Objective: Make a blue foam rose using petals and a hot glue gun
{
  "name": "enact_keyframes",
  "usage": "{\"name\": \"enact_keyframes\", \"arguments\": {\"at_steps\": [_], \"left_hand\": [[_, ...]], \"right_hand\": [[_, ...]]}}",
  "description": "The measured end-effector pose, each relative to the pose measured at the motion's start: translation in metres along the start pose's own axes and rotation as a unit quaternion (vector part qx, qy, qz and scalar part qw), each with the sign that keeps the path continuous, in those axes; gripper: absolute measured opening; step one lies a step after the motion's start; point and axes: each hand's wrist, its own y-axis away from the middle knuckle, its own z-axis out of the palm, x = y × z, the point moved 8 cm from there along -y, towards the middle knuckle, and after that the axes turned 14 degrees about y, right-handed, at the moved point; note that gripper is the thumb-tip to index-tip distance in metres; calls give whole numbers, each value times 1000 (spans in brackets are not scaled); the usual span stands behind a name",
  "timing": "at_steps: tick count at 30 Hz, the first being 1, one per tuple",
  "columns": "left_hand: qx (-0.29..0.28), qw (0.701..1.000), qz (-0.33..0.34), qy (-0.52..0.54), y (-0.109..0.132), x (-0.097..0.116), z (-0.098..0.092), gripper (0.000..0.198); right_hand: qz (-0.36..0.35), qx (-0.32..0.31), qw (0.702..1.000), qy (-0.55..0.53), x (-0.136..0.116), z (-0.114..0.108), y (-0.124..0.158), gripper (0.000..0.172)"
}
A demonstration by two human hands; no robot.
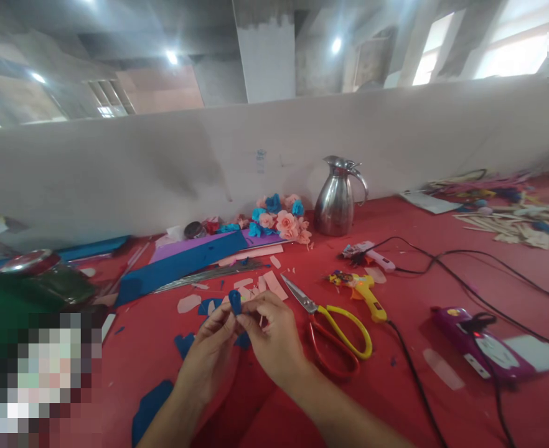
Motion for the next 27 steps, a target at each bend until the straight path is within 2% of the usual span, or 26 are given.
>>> {"name": "enact_keyframes", "arguments": {"at_steps": [5,12,19,23,27], "left_hand": [[19,1000,1,9,-2,0,-5,14],[-16,997,-48,55,-2,-5,2,22],[-72,993,3,-98,-4,11,4,15],[-74,983,16,-165,-6,17,1,15],[-89,983,32,-155,-5,18,8,10]], "right_hand": [[15,-4,1000,7,4,1,0,10],[-13,-29,999,-20,-8,-1,-2,8],[-70,-14,996,54,-12,-5,-1,10],[-29,-13,998,46,-3,-4,-3,7],[4,-53,999,5,2,1,-5,17]]}}
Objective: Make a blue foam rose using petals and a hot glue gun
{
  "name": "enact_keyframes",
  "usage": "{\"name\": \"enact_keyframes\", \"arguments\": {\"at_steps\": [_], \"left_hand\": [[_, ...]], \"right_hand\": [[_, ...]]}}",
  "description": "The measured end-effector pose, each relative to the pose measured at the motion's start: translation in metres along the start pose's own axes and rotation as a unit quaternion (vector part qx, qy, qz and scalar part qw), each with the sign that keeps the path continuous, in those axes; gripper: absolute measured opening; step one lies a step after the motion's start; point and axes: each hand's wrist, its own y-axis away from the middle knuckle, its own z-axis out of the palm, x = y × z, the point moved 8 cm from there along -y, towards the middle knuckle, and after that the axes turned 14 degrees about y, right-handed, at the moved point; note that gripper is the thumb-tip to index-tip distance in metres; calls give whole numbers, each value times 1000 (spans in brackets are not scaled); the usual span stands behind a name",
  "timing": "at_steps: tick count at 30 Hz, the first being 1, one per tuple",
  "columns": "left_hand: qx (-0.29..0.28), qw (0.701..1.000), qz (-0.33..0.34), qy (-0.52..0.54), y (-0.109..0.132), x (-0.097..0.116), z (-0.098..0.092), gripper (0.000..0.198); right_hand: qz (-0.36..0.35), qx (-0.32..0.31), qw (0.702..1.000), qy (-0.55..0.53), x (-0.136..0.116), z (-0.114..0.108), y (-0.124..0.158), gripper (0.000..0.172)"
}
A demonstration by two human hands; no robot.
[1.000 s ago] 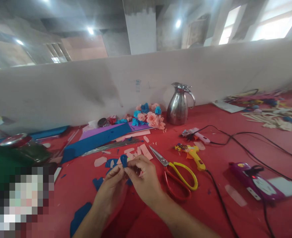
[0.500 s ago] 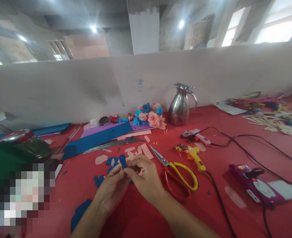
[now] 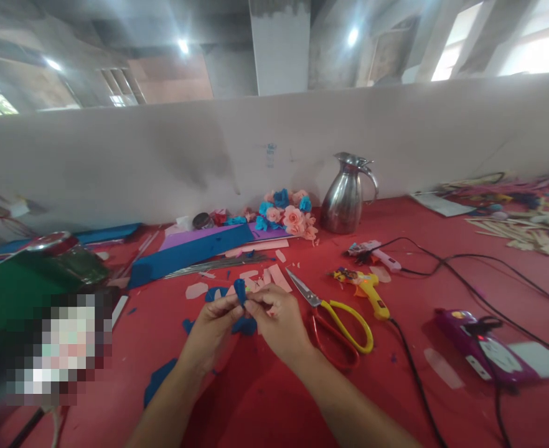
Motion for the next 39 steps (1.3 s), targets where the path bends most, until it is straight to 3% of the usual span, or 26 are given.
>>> {"name": "enact_keyframes", "arguments": {"at_steps": [10,21,28,32,39], "left_hand": [[60,992,-25,107,1,-10,-1,18],[68,998,1,-15,2,-3,-5,13],[195,974,111,25,3,34,-45,12],[241,946,202,76,9,66,-66,18],[247,923,248,160,15,90,-91,19]], "right_hand": [[68,-23,994,-82,18,11,2,16],[74,-19,997,-33,25,10,2,14],[66,13,992,103,31,-1,-1,18],[33,-32,980,194,34,11,0,15],[-66,-78,945,310,28,36,11,14]]}}
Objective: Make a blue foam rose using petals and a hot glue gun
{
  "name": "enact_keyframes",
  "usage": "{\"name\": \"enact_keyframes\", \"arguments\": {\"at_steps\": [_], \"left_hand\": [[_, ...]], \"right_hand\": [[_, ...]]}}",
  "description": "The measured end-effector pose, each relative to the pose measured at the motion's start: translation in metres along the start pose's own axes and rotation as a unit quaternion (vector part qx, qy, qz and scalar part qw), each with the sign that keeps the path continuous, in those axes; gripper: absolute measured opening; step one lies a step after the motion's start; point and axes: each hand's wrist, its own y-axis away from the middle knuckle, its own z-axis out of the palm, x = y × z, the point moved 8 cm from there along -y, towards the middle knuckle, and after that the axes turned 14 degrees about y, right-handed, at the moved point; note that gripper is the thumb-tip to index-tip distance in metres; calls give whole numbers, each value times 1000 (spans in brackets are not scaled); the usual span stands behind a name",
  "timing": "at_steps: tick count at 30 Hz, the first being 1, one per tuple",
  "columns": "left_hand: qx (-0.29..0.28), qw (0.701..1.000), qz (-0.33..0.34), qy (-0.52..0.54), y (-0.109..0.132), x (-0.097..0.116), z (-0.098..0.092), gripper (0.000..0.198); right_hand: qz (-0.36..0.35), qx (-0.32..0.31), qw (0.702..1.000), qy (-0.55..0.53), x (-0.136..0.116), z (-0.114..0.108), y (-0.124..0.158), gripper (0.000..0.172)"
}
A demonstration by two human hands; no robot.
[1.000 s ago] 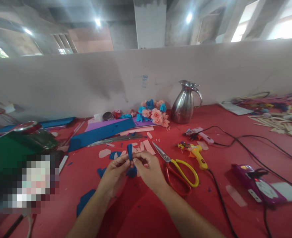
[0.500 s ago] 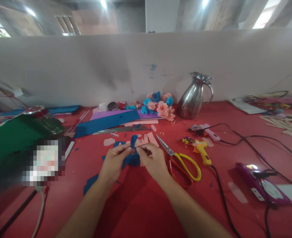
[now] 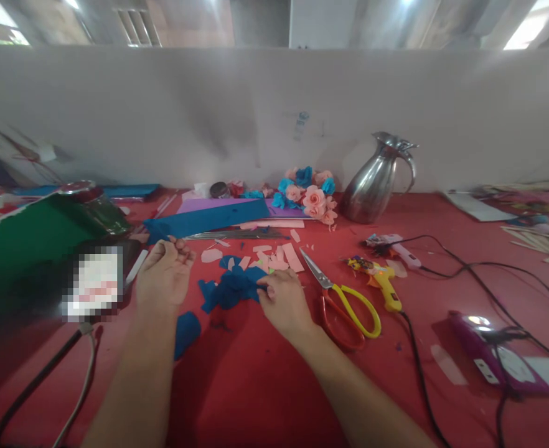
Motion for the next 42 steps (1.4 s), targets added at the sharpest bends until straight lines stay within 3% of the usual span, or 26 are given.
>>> {"name": "enact_keyframes", "arguments": {"at_steps": [6,10,15,25,36,42], "left_hand": [[14,998,58,-20,-3,7,-6,19],[-16,997,22,-74,6,-13,2,18],[-69,988,-25,-135,18,-36,14,15],[-106,963,-76,-238,33,-52,25,16],[-90,957,-70,-268,35,-57,22,11],[-68,947,-127,-287,40,-64,18,18]], "right_hand": [[5,27,999,30,11,-5,-4,14],[52,39,995,69,29,-3,-9,15],[62,20,993,96,28,11,-10,10],[116,55,991,44,43,0,-10,12],[38,31,992,115,6,9,-10,14],[83,56,991,84,16,5,-13,14]]}}
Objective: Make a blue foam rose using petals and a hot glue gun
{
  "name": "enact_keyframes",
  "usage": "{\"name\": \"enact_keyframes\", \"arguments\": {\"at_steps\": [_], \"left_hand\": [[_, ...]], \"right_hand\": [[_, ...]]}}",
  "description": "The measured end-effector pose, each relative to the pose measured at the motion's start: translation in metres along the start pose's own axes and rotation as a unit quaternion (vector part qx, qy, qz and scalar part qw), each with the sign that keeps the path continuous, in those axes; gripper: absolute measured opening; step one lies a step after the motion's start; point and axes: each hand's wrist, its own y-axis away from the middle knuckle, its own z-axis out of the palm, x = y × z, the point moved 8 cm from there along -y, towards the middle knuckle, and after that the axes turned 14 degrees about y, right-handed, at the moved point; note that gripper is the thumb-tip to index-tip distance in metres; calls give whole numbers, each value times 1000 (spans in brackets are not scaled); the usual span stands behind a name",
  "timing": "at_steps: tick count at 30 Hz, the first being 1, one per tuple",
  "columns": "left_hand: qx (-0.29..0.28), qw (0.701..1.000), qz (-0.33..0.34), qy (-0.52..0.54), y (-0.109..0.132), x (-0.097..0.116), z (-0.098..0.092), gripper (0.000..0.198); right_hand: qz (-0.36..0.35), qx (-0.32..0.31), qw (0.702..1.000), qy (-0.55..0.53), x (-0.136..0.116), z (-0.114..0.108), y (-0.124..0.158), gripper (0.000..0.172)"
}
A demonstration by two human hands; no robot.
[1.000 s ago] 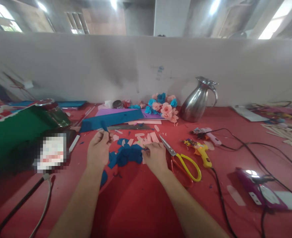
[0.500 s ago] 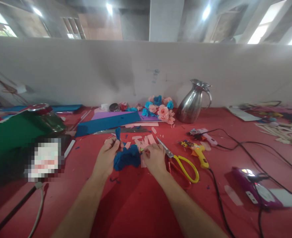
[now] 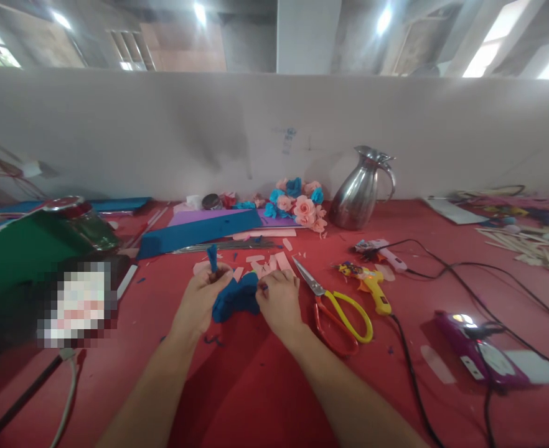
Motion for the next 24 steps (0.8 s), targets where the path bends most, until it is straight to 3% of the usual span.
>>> {"name": "enact_keyframes", "arguments": {"at_steps": [2,7,13,18,24], "left_hand": [[2,999,-21,-24,0,-5,0,18],[25,995,-13,-91,-5,-12,-7,20],[16,996,-13,-89,-8,-17,-7,19],[7,989,0,-144,-11,-18,-10,11],[-9,963,-12,-269,-15,-21,-13,12]], "right_hand": [[2,4,1000,-11,1,-1,0,12],[-93,-19,995,39,-18,4,2,8],[-17,2,1000,17,-5,-1,-2,10],[-104,-32,992,60,-23,6,2,12],[-17,-6,999,-31,-3,-2,-4,17]]}}
